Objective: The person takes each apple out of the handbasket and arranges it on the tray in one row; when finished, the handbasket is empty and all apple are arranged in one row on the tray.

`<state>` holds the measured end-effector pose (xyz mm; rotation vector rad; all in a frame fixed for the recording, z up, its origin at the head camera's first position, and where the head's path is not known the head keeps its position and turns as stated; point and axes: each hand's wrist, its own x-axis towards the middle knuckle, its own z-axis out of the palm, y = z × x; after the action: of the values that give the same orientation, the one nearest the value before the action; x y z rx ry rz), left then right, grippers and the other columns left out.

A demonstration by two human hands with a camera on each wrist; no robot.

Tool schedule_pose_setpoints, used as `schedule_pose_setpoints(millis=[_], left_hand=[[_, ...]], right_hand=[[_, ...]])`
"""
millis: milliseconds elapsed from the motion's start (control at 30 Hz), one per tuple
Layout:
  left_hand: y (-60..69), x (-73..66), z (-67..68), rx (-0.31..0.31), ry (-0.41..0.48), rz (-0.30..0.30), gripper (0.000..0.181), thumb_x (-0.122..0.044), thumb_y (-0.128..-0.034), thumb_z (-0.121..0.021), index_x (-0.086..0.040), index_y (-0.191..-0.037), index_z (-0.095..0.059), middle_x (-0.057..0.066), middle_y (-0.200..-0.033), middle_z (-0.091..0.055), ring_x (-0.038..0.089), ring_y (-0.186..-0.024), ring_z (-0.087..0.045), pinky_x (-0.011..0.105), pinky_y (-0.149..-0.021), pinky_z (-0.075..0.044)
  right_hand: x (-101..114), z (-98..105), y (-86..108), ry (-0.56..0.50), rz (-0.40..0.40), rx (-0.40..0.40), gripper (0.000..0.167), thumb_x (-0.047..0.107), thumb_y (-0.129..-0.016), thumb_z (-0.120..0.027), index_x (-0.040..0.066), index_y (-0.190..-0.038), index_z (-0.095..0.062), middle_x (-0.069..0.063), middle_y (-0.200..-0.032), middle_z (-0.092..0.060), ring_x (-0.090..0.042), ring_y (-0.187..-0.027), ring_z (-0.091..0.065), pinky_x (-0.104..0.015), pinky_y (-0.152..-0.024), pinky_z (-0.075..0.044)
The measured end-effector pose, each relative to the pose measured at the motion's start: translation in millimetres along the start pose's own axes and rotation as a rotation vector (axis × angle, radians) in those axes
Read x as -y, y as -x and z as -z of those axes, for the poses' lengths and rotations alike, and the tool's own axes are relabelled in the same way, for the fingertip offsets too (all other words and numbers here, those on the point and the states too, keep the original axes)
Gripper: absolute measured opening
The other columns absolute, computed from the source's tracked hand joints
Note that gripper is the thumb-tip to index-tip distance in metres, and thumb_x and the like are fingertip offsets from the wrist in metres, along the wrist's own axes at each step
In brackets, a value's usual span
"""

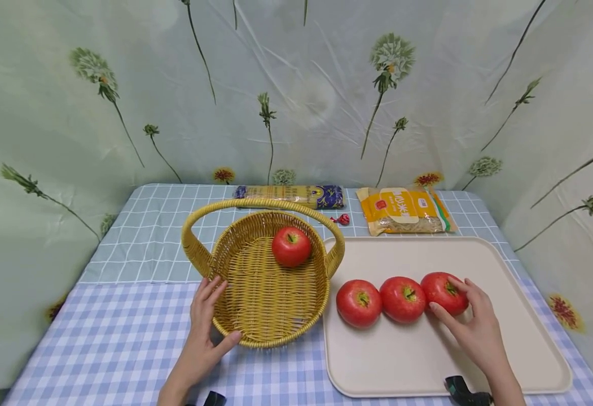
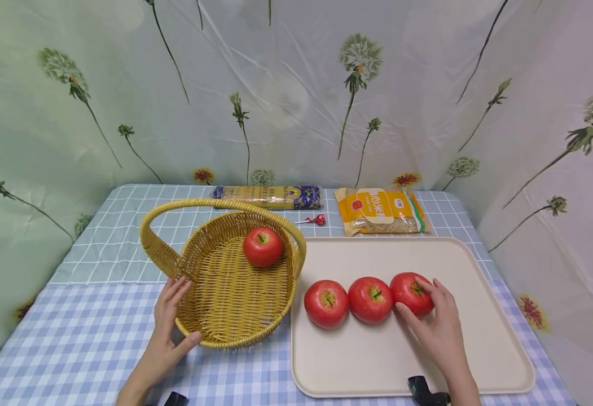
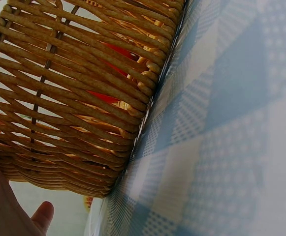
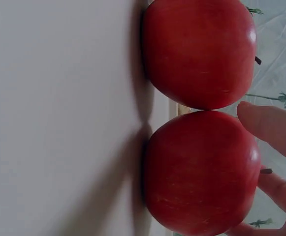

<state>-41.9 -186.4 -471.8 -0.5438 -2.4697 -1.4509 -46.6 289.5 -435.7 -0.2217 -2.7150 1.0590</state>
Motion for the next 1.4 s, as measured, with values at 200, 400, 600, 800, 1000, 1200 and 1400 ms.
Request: schedule_pose_setpoints(millis=[200, 400, 600, 800, 1000, 1200, 1400], left_hand=[[0.2, -0.2, -0.3, 0.001, -0.007, 0.000, 0.087, -0.010, -0.0750, -0.074, -0.005, -0.148, -0.027, 0.013, -0.154, -0.014, 0.032, -0.141, 0.009, 0.070, -0.099, -0.002], [-0.7, -1.8, -0.1, -0.001, -0.013, 0.004, 0.087, -0.011, -0.0751, -0.074, -0.005, -0.148, -0.027, 0.013, -0.154, -0.014, 0.032, -0.141, 0.009, 0.070, -0.099, -0.002], [0.0, -1.4, -1.1, -0.003, -0.014, 0.000, 0.087, -0.011, -0.0749, -0.074, -0.005, -0.148, -0.027, 0.013, -0.154, -0.014, 0.032, -0.141, 0.009, 0.071, -0.099, -0.003], [-0.4, -2.0, -1.1, -0.004, -0.025, 0.002, 0.087, -0.012, -0.0752, -0.074, -0.006, -0.148, -0.028, 0.013, -0.153, -0.014, 0.032, -0.141, 0.009, 0.071, -0.098, -0.004], [0.1, -1.9, -0.6, -0.004, -0.025, 0.001, 0.087, -0.012, -0.0751, -0.074, -0.006, -0.148, -0.028, 0.014, -0.153, -0.015, 0.032, -0.141, 0.009, 0.072, -0.098, -0.004], [0.6, -1.7, -0.7, -0.009, -0.023, 0.003, 0.087, -0.012, -0.0749, -0.074, -0.006, -0.148, -0.028, 0.012, -0.154, -0.014, 0.032, -0.141, 0.008, 0.071, -0.099, -0.003], [-0.3, -2.3, -0.2, -0.008, -0.035, 0.000, 0.087, -0.012, -0.0750, -0.074, -0.006, -0.148, -0.027, 0.012, -0.154, -0.014, 0.032, -0.141, 0.008, 0.070, -0.100, -0.003]], right_hand=[[9.6, 0.1, 2.3, 0.027, 0.023, -0.104, 0.055, 0.014, -0.081, -0.075, -0.002, -0.128, -0.053, -0.029, -0.139, -0.034, -0.045, -0.132, -0.026, -0.071, -0.087, -0.032], [29.5, -8.2, 4.1, -0.043, 0.216, -0.401, 0.038, -0.003, -0.071, -0.078, -0.003, -0.108, -0.067, -0.020, -0.124, -0.057, -0.030, -0.118, -0.048, -0.041, -0.100, -0.034], [64.1, -22.3, 6.3, -0.157, 0.437, -0.417, 0.033, -0.004, -0.072, -0.077, -0.002, -0.104, -0.069, -0.016, -0.110, -0.066, -0.005, -0.111, -0.053, -0.016, -0.094, -0.036], [108.7, -40.3, 4.1, -0.320, 0.646, -0.347, 0.024, 0.012, -0.083, -0.073, -0.003, -0.100, -0.069, -0.017, -0.102, -0.068, -0.010, -0.103, -0.060, -0.019, -0.091, -0.042], [150.2, -59.1, 5.1, -0.431, 0.834, -0.250, 0.036, 0.032, -0.091, -0.063, -0.003, -0.096, -0.069, -0.015, -0.094, -0.069, -0.020, -0.092, -0.065, -0.021, -0.087, -0.046], [176.8, -83.3, 3.1, -0.434, 0.940, -0.063, 0.026, 0.027, -0.091, -0.064, 0.005, -0.104, -0.069, -0.008, -0.102, -0.068, -0.021, -0.093, -0.065, -0.027, -0.087, -0.047], [205.6, -98.5, -5.6, -0.342, 0.888, 0.081, 0.032, 0.028, -0.089, -0.067, 0.011, -0.117, -0.065, -0.004, -0.118, -0.062, -0.016, -0.111, -0.057, -0.031, -0.093, -0.044]])
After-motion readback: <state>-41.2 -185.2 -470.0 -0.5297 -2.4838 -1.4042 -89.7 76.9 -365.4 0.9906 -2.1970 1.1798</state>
